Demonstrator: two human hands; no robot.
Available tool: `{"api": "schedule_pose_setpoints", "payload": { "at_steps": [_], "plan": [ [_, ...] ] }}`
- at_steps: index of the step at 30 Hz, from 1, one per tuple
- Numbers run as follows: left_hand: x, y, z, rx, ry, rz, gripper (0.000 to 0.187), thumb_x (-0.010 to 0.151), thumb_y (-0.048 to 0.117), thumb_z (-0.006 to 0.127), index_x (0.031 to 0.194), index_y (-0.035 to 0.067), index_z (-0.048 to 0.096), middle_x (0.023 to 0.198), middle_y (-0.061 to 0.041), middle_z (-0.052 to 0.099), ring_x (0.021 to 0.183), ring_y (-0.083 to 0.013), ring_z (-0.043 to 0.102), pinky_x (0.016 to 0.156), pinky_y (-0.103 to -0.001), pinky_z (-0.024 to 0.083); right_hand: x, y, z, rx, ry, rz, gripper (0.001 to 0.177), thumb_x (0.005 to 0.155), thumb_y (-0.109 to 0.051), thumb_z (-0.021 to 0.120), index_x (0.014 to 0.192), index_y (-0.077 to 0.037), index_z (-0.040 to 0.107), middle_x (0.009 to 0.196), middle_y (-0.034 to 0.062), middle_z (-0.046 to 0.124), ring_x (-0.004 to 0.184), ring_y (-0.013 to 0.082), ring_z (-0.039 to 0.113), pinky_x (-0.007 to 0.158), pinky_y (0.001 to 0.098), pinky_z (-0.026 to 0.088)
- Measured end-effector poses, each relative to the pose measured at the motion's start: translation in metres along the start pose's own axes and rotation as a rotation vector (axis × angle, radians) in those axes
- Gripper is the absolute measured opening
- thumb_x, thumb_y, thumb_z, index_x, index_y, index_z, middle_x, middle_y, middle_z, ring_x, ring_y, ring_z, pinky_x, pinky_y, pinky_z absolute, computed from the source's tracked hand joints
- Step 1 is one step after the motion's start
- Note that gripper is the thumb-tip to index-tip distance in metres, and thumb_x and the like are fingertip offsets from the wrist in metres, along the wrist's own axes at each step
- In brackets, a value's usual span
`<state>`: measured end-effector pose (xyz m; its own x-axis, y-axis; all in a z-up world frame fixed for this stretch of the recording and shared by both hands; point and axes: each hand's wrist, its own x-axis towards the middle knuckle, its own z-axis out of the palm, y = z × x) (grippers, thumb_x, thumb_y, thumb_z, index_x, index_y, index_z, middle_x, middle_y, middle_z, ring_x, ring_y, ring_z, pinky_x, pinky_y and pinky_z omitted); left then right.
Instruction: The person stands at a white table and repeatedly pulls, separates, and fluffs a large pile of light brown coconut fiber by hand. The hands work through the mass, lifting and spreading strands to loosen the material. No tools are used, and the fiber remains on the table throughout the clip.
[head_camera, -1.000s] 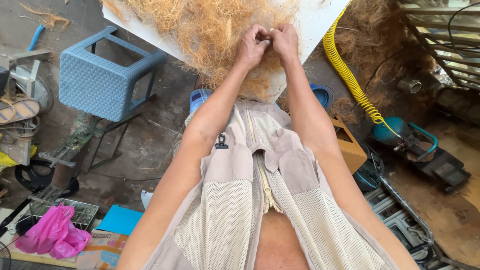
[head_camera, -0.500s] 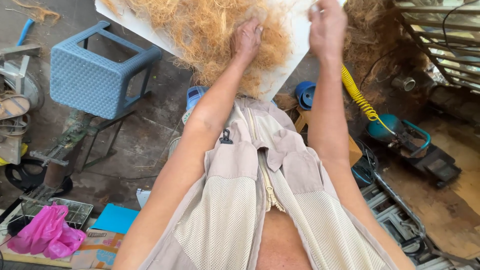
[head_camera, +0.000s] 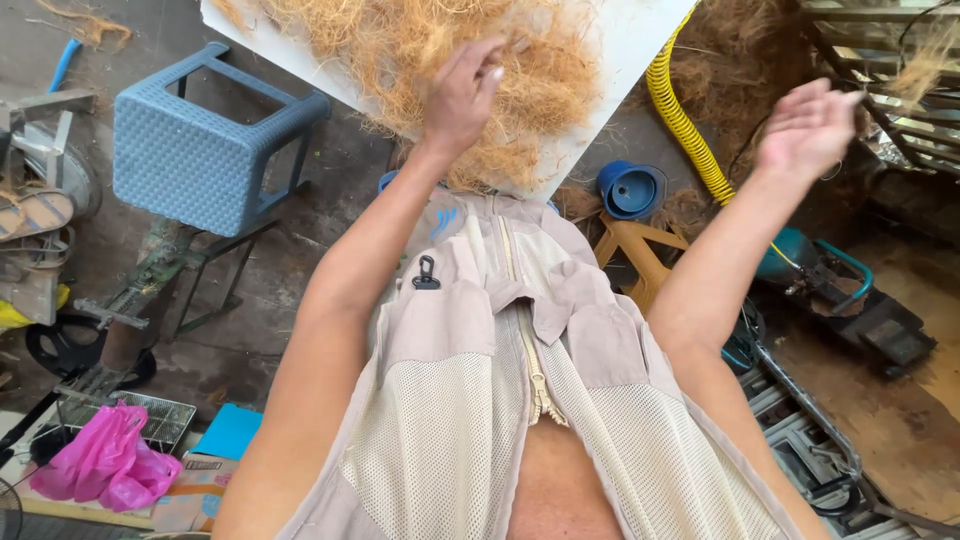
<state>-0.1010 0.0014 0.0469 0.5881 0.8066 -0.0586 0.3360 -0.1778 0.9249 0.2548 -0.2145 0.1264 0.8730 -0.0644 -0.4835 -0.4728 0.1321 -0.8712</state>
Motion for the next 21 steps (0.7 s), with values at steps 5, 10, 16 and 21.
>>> {"api": "schedule_pose_setpoints", "payload": {
  "at_steps": [5,10,16,21],
  "plan": [
    [-0.041,-0.025,-0.053,0.615,0.092,0.212,0.050,0.099,0.021,0.066,0.144,0.021,0.045,0.155,-0.007,0.038,0.146,-0.0293,0.036,0.124,-0.057,0.027,-0.081,0.080,0.020,-1.029,-0.319,0.055,0.030,0.086,-0.006,0.066,0.113,-0.017,0.060,0.101,0.0032,0.071,0.064,0.0053,0.069,0.048,0.0146,0.057],
    [-0.065,-0.049,-0.055,0.705,-0.105,0.259,0.095,0.103,0.041,0.077,0.162,0.031,0.004,0.170,-0.003,-0.008,0.158,-0.0235,-0.006,0.129,-0.061,-0.001,-0.162,0.128,0.044,-1.306,-0.760,-0.397,0.053,0.093,-0.049,0.053,0.127,-0.009,0.046,0.122,0.0123,0.053,0.084,0.0191,0.060,0.074,0.0380,0.050],
    [-0.058,-0.029,-0.017,0.705,-0.028,0.501,0.056,0.099,0.024,0.076,0.148,0.019,0.049,0.161,-0.012,0.025,0.151,-0.0310,0.019,0.122,-0.056,0.002,-0.149,0.163,0.092,-1.153,-1.041,-0.965,0.005,0.098,-0.007,0.059,0.097,-0.007,0.065,0.090,0.0072,0.048,0.072,0.0255,0.050,0.051,0.0399,0.038],
    [-0.039,-0.023,0.022,0.647,-0.157,0.518,0.048,0.086,0.022,0.080,0.129,0.013,0.062,0.141,-0.009,0.051,0.127,-0.0280,0.047,0.103,-0.043,0.034,-0.145,0.176,0.134,-1.111,-0.834,-0.042,0.016,0.087,-0.035,0.055,0.078,-0.022,0.050,0.080,-0.0059,0.069,0.072,0.0050,0.062,0.062,0.0256,0.043]
  ]
}}
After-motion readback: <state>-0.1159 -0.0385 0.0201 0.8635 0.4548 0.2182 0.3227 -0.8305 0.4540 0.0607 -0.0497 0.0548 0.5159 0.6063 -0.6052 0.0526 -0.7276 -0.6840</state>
